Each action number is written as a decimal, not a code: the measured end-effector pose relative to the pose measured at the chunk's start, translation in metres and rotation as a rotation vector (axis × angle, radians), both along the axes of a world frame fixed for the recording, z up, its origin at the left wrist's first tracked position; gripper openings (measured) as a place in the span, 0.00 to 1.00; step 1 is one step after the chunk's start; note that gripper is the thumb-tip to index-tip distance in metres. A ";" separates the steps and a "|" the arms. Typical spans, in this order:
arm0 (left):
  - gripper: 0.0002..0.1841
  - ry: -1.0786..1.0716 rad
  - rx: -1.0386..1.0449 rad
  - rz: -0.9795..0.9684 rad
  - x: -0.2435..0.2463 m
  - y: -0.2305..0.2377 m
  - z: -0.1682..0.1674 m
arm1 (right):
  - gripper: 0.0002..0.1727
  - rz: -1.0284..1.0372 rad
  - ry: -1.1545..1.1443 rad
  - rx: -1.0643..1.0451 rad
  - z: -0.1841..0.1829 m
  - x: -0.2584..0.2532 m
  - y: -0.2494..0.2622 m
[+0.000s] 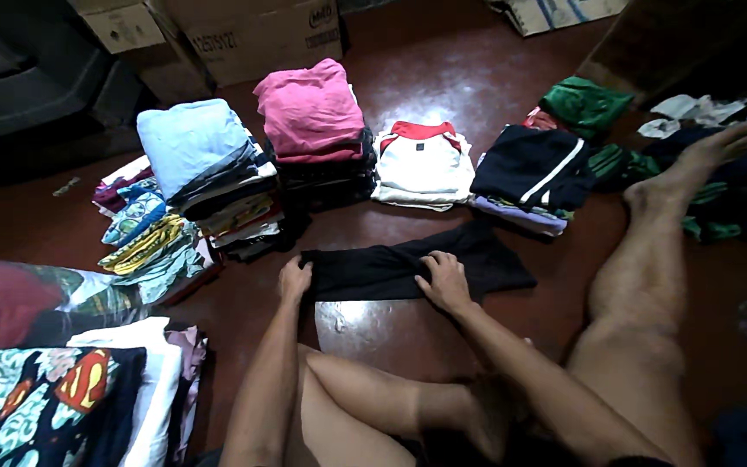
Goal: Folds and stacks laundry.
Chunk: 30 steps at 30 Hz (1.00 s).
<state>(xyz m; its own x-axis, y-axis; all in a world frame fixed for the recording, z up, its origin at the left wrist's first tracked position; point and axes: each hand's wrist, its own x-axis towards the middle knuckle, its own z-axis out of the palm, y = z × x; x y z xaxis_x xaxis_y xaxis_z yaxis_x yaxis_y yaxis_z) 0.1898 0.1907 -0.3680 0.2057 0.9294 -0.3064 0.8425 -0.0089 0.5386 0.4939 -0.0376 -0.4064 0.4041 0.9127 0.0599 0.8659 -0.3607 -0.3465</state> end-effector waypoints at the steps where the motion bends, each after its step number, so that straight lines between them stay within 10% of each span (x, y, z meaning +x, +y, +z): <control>1: 0.23 -0.071 0.006 0.029 0.000 0.001 0.002 | 0.17 -0.027 -0.007 0.034 0.000 0.002 0.006; 7: 0.31 -0.304 -0.035 0.232 -0.007 0.007 -0.006 | 0.15 -0.052 0.005 0.167 0.013 0.001 0.014; 14: 0.40 -0.362 -0.147 0.155 -0.013 0.009 -0.005 | 0.49 0.077 0.034 -0.219 -0.017 0.001 -0.014; 24: 0.40 -0.760 -0.243 -0.221 -0.004 -0.006 0.024 | 0.45 -0.059 0.195 -0.004 0.024 0.006 -0.019; 30: 0.57 -0.882 -0.431 -0.409 0.011 -0.038 0.033 | 0.45 0.030 1.288 0.260 0.064 -0.131 0.052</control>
<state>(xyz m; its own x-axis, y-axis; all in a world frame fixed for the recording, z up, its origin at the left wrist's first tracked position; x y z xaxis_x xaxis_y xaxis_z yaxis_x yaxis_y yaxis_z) 0.2004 0.1527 -0.3351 0.7880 0.5878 -0.1831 0.1283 0.1340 0.9826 0.3627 0.0143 -0.3428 0.2830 0.9427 -0.1764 -0.1291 -0.1448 -0.9810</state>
